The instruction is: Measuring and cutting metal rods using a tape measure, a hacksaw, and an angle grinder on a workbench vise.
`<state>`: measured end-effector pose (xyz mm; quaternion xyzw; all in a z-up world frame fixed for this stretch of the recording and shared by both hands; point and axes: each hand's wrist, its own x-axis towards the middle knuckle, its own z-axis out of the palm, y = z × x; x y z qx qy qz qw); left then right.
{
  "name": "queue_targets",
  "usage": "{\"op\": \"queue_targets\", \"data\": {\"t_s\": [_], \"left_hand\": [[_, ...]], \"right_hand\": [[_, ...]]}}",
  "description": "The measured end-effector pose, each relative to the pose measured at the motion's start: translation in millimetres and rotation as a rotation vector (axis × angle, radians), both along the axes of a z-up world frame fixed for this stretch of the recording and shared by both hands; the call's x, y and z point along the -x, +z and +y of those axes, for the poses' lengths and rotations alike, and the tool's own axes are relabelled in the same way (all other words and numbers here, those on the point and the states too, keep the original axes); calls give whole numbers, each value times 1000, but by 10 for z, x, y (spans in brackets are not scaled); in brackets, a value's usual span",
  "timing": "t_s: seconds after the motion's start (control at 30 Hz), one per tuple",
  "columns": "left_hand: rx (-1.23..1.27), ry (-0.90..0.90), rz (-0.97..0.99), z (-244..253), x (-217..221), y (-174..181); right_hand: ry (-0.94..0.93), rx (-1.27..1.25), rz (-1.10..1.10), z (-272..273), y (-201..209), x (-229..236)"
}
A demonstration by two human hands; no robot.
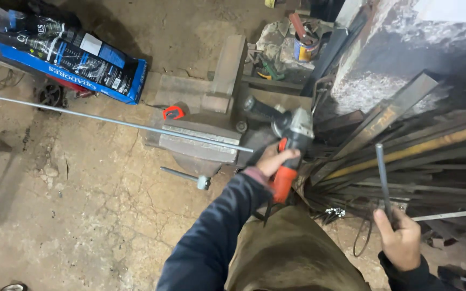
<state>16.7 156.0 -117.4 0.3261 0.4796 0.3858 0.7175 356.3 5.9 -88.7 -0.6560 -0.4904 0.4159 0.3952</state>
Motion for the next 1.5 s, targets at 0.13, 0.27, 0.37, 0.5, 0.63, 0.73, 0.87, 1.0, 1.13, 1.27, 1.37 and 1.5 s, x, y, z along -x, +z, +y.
{"op": "queue_targets", "data": {"t_s": [0.13,0.27,0.37,0.5,0.63,0.73,0.87,1.0,1.13,1.27,1.37,1.5], "left_hand": [[-173,-3,10,499,-29,-328],[-109,70,-42,617,3,-315],[-62,178,-56,521,-4,-266],[-294,229,571,213,12,-416],[-549,101,764,-688,245,298],[-660,-473,853,-1302,677,601],[-1102,-427,703,-1738,1561,712],[-1065,-448,729,-1949,2535,1007],[-930,-581,814,-2173,3248,1162],[-772,-552,851,-2505,3857,718],[-705,-421,909,-2537,4287,463],[-551,-370,1032,-2417,4350,299]], "right_hand": [[10,-90,-7,-97,-177,-58],[-63,36,73,-238,-483,-129],[-93,-29,200,-280,-594,-18],[-40,-258,-80,-98,-268,385],[55,-229,-241,25,251,1010],[111,-223,-75,-87,436,1567],[127,-189,106,-395,400,2559],[238,-206,328,-654,481,3468],[278,-163,666,-672,622,4229],[605,-101,0,-604,1071,4561],[761,-126,-499,-512,1067,4541],[853,-104,-725,-501,724,4333]]}}
